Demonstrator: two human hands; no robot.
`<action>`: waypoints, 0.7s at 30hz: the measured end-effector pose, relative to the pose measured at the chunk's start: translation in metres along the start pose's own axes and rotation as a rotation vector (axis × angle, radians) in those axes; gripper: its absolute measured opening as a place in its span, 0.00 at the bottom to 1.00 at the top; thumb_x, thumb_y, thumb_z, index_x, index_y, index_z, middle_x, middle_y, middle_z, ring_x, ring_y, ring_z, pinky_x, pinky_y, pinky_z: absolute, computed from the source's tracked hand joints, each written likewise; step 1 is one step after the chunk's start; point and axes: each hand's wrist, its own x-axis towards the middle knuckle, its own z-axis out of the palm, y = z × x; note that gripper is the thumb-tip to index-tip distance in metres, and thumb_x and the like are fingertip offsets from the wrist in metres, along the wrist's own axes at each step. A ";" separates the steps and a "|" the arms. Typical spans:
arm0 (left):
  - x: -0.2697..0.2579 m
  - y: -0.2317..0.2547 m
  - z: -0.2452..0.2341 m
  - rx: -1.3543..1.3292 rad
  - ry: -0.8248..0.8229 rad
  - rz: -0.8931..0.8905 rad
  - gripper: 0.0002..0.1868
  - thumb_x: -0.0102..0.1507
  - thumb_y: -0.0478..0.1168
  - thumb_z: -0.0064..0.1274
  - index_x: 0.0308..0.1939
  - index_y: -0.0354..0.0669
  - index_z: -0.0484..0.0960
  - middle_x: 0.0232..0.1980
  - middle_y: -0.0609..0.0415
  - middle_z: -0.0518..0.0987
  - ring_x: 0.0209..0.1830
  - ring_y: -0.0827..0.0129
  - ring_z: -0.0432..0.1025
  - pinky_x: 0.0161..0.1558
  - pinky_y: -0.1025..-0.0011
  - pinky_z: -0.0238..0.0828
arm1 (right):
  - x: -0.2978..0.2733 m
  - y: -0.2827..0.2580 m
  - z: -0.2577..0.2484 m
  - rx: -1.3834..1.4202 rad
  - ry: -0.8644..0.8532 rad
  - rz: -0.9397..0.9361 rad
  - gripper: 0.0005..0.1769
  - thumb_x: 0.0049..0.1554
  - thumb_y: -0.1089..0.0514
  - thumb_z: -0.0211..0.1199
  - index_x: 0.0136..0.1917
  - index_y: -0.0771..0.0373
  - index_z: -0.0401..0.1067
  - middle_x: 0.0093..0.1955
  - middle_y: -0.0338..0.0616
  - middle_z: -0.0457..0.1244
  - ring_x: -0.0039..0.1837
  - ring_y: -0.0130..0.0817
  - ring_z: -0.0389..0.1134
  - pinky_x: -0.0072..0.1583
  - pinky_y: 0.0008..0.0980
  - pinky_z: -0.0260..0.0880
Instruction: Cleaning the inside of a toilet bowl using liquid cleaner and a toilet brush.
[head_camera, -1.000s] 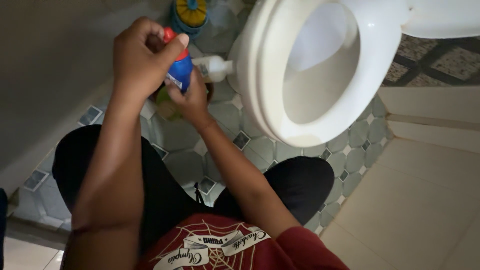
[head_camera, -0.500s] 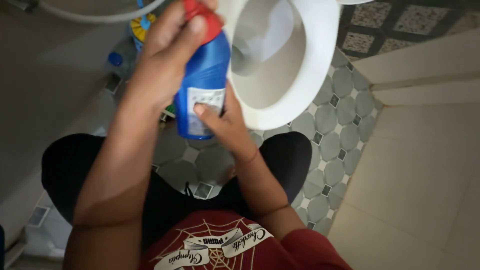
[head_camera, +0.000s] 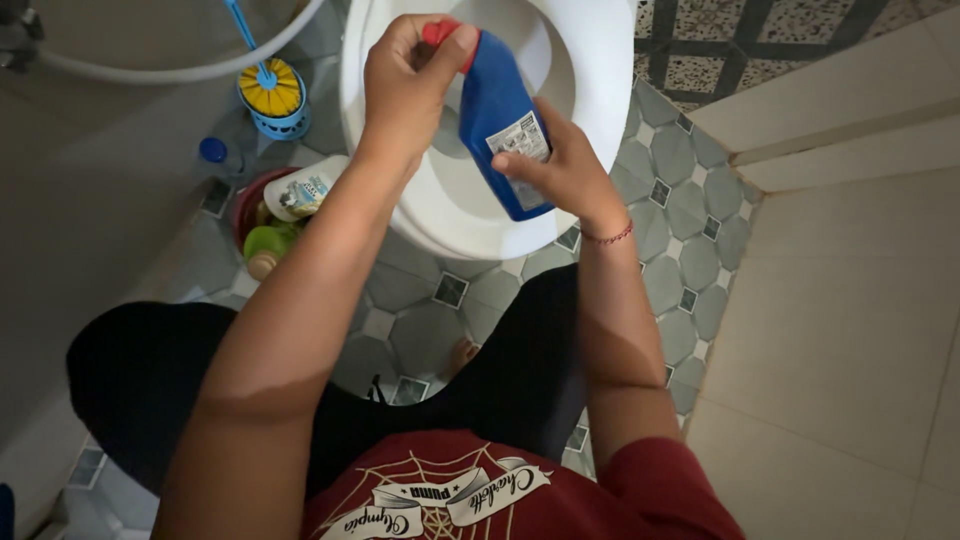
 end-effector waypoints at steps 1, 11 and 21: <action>0.000 -0.001 0.001 0.004 0.001 0.001 0.11 0.62 0.46 0.62 0.42 0.45 0.81 0.35 0.57 0.82 0.36 0.76 0.75 0.43 0.77 0.76 | 0.001 0.002 -0.001 0.003 -0.002 -0.003 0.45 0.51 0.31 0.65 0.72 0.59 0.60 0.58 0.44 0.68 0.58 0.35 0.72 0.57 0.32 0.74; 0.007 -0.001 -0.003 0.372 -0.075 0.168 0.08 0.65 0.43 0.58 0.42 0.44 0.81 0.35 0.57 0.81 0.35 0.72 0.74 0.41 0.74 0.72 | 0.014 0.032 -0.024 -0.186 -0.025 -0.103 0.38 0.55 0.35 0.66 0.68 0.59 0.61 0.55 0.46 0.69 0.54 0.37 0.71 0.52 0.34 0.71; 0.012 0.007 -0.020 1.399 -0.724 0.469 0.23 0.74 0.58 0.54 0.52 0.39 0.77 0.41 0.43 0.81 0.34 0.46 0.76 0.31 0.53 0.70 | 0.013 0.019 -0.070 -0.135 -0.372 0.105 0.38 0.51 0.37 0.65 0.68 0.56 0.64 0.58 0.40 0.68 0.55 0.34 0.71 0.55 0.33 0.74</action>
